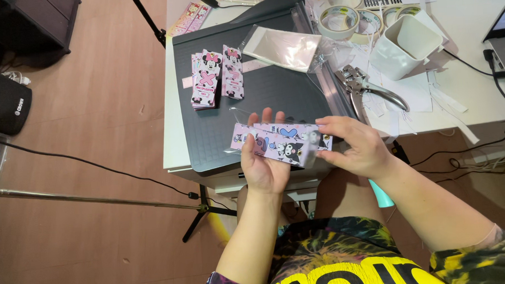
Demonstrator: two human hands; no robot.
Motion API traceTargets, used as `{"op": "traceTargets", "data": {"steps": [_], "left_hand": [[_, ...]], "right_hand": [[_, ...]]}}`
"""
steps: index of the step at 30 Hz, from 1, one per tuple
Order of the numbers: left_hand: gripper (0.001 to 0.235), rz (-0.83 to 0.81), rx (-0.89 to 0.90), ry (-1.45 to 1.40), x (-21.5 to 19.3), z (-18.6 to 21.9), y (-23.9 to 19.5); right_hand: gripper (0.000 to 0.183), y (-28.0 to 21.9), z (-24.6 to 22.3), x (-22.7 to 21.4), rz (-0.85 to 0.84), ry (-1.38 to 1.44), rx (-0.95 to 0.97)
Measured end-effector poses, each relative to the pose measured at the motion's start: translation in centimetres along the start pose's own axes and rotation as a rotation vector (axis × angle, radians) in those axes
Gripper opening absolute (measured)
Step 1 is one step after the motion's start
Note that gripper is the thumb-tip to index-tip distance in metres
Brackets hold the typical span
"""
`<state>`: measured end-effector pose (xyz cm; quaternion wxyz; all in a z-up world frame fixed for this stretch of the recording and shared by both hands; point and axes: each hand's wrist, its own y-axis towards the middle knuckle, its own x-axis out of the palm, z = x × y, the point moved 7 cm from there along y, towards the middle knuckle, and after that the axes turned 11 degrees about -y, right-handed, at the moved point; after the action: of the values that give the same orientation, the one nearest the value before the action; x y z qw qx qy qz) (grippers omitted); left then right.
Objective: The person places small rectangular items with Hello Kitty and Kuromi designs into clear plastic sleeves. They handle the items one at a time, align them, and insert them into the sleeves on a desk workspace.
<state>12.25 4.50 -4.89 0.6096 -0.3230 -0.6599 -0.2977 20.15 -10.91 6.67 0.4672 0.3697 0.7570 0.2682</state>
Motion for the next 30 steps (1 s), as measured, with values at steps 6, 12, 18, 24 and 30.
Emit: {"op": "traceTargets", "data": {"steps": [6,12,18,24,30], "left_hand": [[0.046,0.081,-0.016,-0.019,-0.5,-0.3,-0.2],[0.049,0.074,-0.029,0.026,1.5,-2.2,-0.9],[0.053,0.120,0.059,0.358,-1.3,1.1,0.3],[0.049,0.156,0.064,0.763,2.7,6.0,0.2],[0.020,0.226,-0.023,0.723,-0.5,5.5,1.5]], "right_hand": [[0.035,-0.6,-0.4,-0.8,0.091,-0.133,-0.091],[0.037,-0.6,-0.3,-1.5,0.166,-0.241,-0.090],[0.053,-1.8,3.6,-1.7,0.149,0.031,0.145],[0.055,-1.2,7.6,0.2,0.070,0.516,0.448],[0.063,1.8,6.9,1.9,-0.105,0.518,0.506]]}}
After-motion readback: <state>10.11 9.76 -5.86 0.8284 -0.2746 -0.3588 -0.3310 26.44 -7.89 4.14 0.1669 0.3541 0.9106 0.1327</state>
